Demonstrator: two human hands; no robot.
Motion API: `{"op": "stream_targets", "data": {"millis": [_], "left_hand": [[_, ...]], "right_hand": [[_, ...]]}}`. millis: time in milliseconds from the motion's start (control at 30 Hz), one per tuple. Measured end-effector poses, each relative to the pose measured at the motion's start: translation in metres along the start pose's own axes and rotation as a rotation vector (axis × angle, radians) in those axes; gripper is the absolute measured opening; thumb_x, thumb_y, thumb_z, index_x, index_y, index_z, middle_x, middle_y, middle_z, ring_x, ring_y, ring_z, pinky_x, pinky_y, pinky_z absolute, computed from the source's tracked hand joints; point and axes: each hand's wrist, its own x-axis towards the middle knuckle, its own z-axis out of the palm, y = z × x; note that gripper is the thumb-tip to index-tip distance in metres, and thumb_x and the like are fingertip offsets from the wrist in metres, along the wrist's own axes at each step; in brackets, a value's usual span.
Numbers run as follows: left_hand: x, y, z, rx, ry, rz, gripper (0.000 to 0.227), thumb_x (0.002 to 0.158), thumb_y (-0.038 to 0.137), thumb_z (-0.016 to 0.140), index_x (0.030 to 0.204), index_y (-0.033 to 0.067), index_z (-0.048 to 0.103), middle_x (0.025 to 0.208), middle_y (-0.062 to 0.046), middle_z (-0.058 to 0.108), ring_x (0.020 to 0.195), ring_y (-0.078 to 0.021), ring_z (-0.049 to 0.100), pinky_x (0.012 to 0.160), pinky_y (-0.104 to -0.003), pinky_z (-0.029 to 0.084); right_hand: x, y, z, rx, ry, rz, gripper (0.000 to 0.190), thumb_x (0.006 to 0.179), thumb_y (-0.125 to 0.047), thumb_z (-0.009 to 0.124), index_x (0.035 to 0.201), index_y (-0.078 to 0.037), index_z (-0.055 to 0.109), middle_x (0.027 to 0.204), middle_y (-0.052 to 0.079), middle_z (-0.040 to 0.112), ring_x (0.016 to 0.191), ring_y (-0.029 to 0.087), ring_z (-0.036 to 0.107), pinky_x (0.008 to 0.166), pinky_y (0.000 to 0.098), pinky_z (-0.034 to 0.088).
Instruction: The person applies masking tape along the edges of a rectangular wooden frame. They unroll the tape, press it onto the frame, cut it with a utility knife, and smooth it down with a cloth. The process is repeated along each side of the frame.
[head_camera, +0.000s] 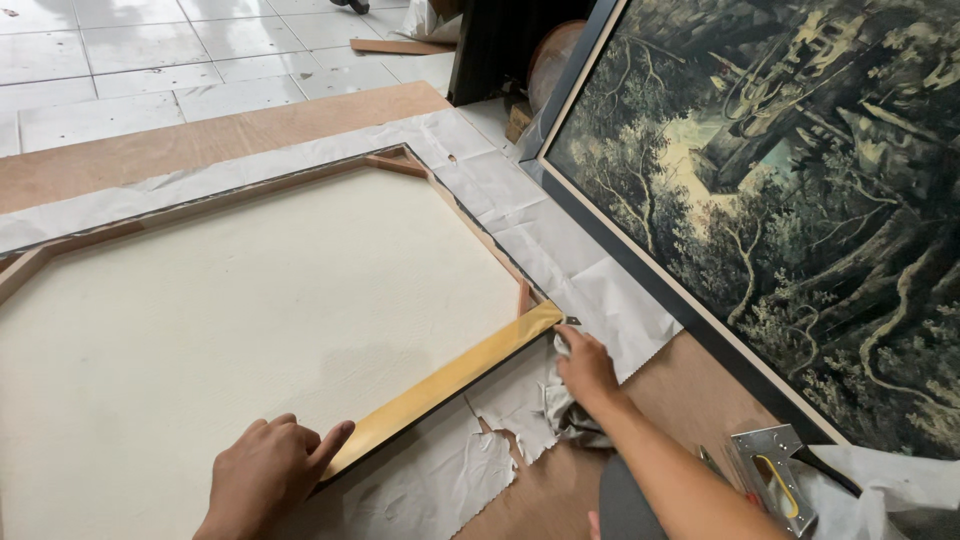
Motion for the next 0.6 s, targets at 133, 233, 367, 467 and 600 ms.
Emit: {"op": "stream_targets", "data": {"millis": [133,233,367,467,600], "left_hand": [[0.001,-0.001,0.004,0.003,0.017,0.003,0.079,0.106,0.086,0.032,0.072,0.0358,0.083,0.107,0.016,0.07,0.119,-0.0071,0.064,0.087,-0.033,0.055],[0.001,0.0,0.003,0.011,0.023,0.009,0.079,0.106,0.086,0.032,0.067,0.0337,0.077,0.104,0.017,0.07,0.118,-0.006,0.064,0.088,-0.031,0.054],[0.004,-0.001,0.006,-0.007,0.037,-0.022,0.08,0.104,0.088,0.034,0.066,0.0339,0.079,0.105,0.018,0.071,0.117,-0.0052,0.065,0.089,-0.032,0.054],[0.004,0.003,0.002,-0.009,0.025,-0.038,0.078,0.103,0.088,0.034,0.07,0.037,0.083,0.108,0.019,0.071,0.12,-0.0043,0.063,0.093,-0.031,0.055],[0.009,-0.003,0.013,0.023,0.052,0.009,0.082,0.105,0.089,0.033,0.062,0.031,0.074,0.099,0.015,0.07,0.115,-0.009,0.065,0.081,-0.034,0.054]], "right_hand": [[0.038,0.014,-0.002,0.103,0.36,-0.221,0.034,0.109,-0.012,0.073,0.143,-0.014,0.073,0.122,0.01,0.084,0.095,0.023,0.083,0.067,0.0306,0.073],[0.048,0.015,0.006,-0.03,0.329,-0.41,0.029,0.117,-0.017,0.06,0.133,0.002,0.075,0.132,0.015,0.074,0.085,0.021,0.073,0.065,0.027,0.073],[0.076,0.029,0.027,-0.596,0.13,-0.276,0.077,0.106,0.003,0.051,0.176,-0.027,0.037,0.159,0.012,0.041,0.118,0.044,0.055,0.08,0.0504,0.063],[0.089,0.008,0.016,-0.673,0.06,-0.179,0.071,0.113,-0.01,0.048,0.178,-0.034,0.031,0.154,0.011,0.039,0.123,0.042,0.051,0.086,0.0491,0.061],[0.074,-0.008,0.008,-0.706,-0.081,-0.032,0.09,0.106,-0.003,0.055,0.18,-0.037,0.016,0.161,0.012,0.029,0.137,0.043,0.045,0.102,0.0543,0.057]]}}
